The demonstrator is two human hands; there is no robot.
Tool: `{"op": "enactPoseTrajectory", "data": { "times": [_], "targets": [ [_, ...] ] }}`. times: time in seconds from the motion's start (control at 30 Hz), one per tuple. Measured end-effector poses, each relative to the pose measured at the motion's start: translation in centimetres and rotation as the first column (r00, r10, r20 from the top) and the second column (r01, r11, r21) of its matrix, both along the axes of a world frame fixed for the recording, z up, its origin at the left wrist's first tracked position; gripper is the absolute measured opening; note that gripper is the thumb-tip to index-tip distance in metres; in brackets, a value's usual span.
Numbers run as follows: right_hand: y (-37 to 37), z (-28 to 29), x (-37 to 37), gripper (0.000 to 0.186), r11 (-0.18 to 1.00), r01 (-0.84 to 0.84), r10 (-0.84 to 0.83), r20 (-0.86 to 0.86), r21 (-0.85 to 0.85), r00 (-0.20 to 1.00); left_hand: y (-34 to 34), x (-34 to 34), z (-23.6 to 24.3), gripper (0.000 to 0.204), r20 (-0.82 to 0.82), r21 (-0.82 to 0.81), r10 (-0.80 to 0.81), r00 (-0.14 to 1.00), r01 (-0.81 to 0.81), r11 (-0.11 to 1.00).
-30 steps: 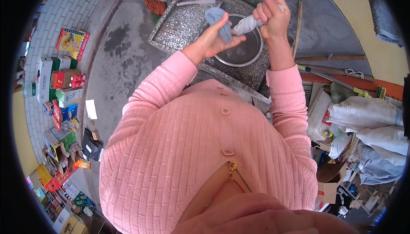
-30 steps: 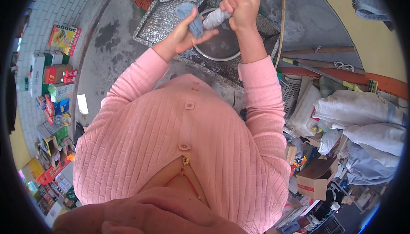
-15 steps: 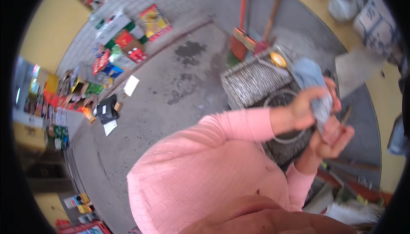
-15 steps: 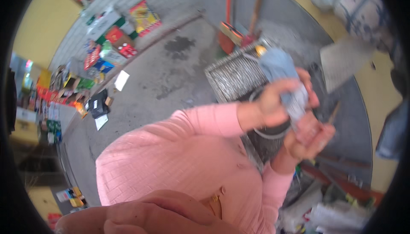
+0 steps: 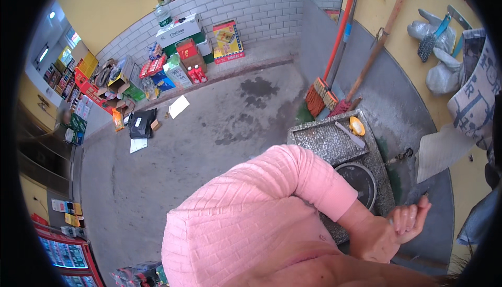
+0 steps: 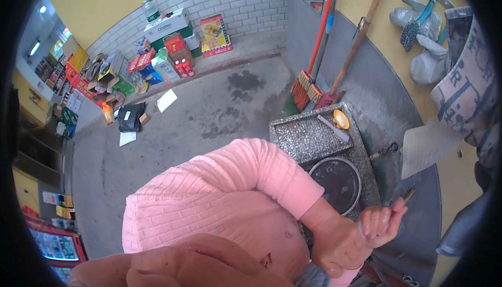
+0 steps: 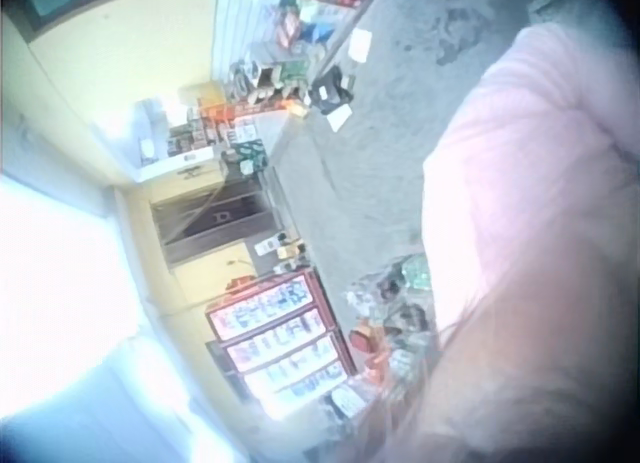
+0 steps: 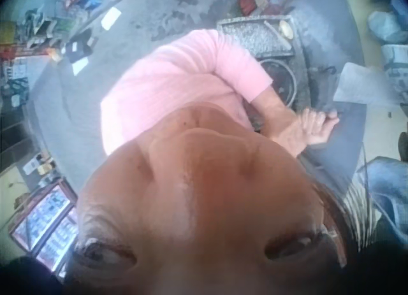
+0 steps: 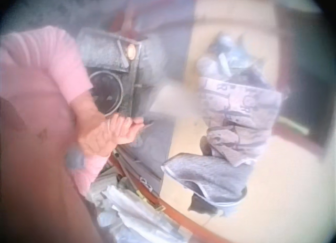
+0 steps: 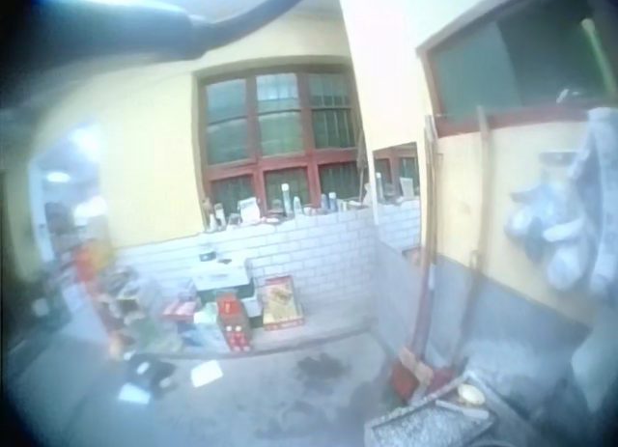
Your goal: The person washes a cloth in a sink, wrings it out, and walks into a store. They then sit on the floor and wipe the interior of a plastic organizer and a shelf with the cloth.
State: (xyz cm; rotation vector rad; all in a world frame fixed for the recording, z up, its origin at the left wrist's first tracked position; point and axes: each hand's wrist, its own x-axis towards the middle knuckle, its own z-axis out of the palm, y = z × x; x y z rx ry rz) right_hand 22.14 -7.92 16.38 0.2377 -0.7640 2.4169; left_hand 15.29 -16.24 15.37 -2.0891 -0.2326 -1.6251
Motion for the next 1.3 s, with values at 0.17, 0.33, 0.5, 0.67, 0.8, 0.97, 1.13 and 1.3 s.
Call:
{"op": "enactPoseTrajectory", "data": {
  "times": [0.17, 0.33, 0.5, 0.67, 0.8, 0.97, 1.13, 1.3],
  "targets": [
    [0.5, -0.1, -1.5, 0.032, 0.999, 0.018, -0.027, 0.331, 0.031, 0.943, 0.6, -1.9, -1.9, 0.035, -0.143, 0.009, 0.049, 0.989, -0.048, 0.999],
    [2.1, -0.6, -2.2, 0.035, 0.978, 0.156, -0.133, 0.165, -0.14, 0.977, 2.5, -3.1, -0.5, 0.034, 0.038, -0.109, 0.369, 0.928, -0.364, 0.925],
    [3.0, -1.2, -2.3, 0.037, 0.978, 0.168, -0.167, 0.016, -0.124, 0.986, 3.1, -4.7, 1.0, 0.032, -0.183, -0.291, 0.479, 0.859, -0.512, 0.808],
    [4.2, -2.1, -2.5, 0.038, 0.998, 0.011, -0.009, -0.032, 0.068, 0.999, 0.7, -4.5, 1.3, 0.039, -0.49, -0.355, 0.243, 0.837, -0.447, 0.821],
    [3.5, -1.0, -2.0, 0.039, 0.972, -0.221, 0.212, 0.106, 0.075, 0.971, 0.3, -3.4, 0.1, 0.034, -0.545, -0.323, 0.134, 0.828, -0.355, 0.877],
    [2.0, -1.0, -2.0, 0.028, 0.961, -0.252, 0.174, 0.464, 0.112, 0.868, 1.5, -2.4, -3.0, 0.023, -0.551, -0.222, 0.042, 0.833, -0.195, 0.955],
    [2.1, -0.7, -3.6, 0.017, 0.973, -0.167, 0.017, 0.666, 0.161, 0.745, 2.3, -3.2, -4.5, 0.017, -0.732, -0.177, 0.071, 0.678, -0.29, 0.941],
    [3.0, -3.4, -4.5, 0.014, 0.955, -0.138, -0.117, 0.758, 0.263, 0.641, 3.7, -3.7, -7.8, 0.015, -0.785, -0.174, 0.059, 0.617, -0.31, 0.935]
  ]
}}
